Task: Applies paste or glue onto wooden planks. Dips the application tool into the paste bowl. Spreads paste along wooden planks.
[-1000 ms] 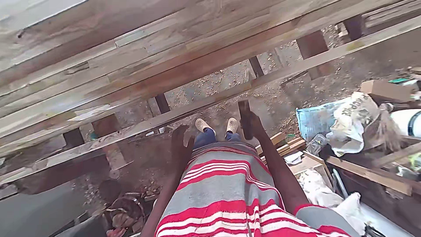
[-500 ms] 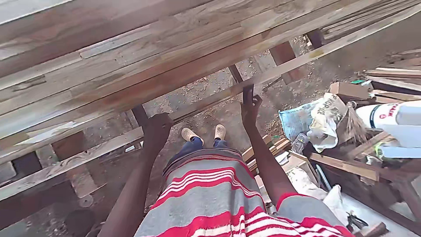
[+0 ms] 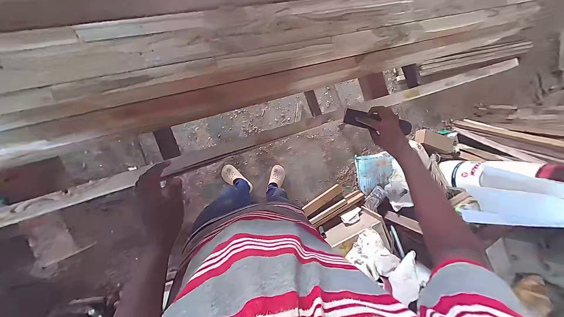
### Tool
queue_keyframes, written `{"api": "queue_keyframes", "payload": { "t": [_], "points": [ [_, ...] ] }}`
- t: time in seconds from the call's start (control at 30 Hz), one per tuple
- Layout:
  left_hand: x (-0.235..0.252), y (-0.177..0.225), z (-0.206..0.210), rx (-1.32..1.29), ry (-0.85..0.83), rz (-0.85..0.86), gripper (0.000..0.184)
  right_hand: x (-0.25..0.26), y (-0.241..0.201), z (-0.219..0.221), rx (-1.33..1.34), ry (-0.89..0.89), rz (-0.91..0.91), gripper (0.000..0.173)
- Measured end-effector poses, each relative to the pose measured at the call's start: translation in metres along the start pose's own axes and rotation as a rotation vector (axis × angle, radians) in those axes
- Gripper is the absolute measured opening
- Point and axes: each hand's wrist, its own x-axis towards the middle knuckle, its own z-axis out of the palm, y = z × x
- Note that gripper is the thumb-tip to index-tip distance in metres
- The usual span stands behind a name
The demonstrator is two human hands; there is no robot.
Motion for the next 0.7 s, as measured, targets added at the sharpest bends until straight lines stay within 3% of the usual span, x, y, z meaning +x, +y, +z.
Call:
{"api": "queue_keyframes", "payload": {
  "t": [0.13, 0.3, 0.43, 0.5, 0.7],
  "points": [
    [-0.072, -0.044, -0.029, 0.058, 0.147, -0.18, 0.061, 0.043, -0.039, -0.003, -0.018, -0.204, -0.255, 0.054],
    [-0.133, -0.085, -0.054, -0.064, 0.378, -0.445, 0.059, 0.088, -0.175, 0.026, -0.02, -0.315, -0.52, 0.053],
    [-0.167, -0.117, -0.087, -0.089, 0.482, -0.717, 0.055, 0.11, -0.31, 0.079, 0.048, -0.277, -0.676, 0.038],
    [-0.2, -0.148, -0.104, -0.109, 0.558, -0.761, 0.051, 0.123, -0.385, 0.1, 0.099, -0.321, -0.712, 0.037],
    [-0.305, -0.256, -0.173, -0.114, 0.937, -0.925, 0.052, 0.198, -0.667, 0.17, 0.217, -0.486, -0.922, 0.038]
  ]
}}
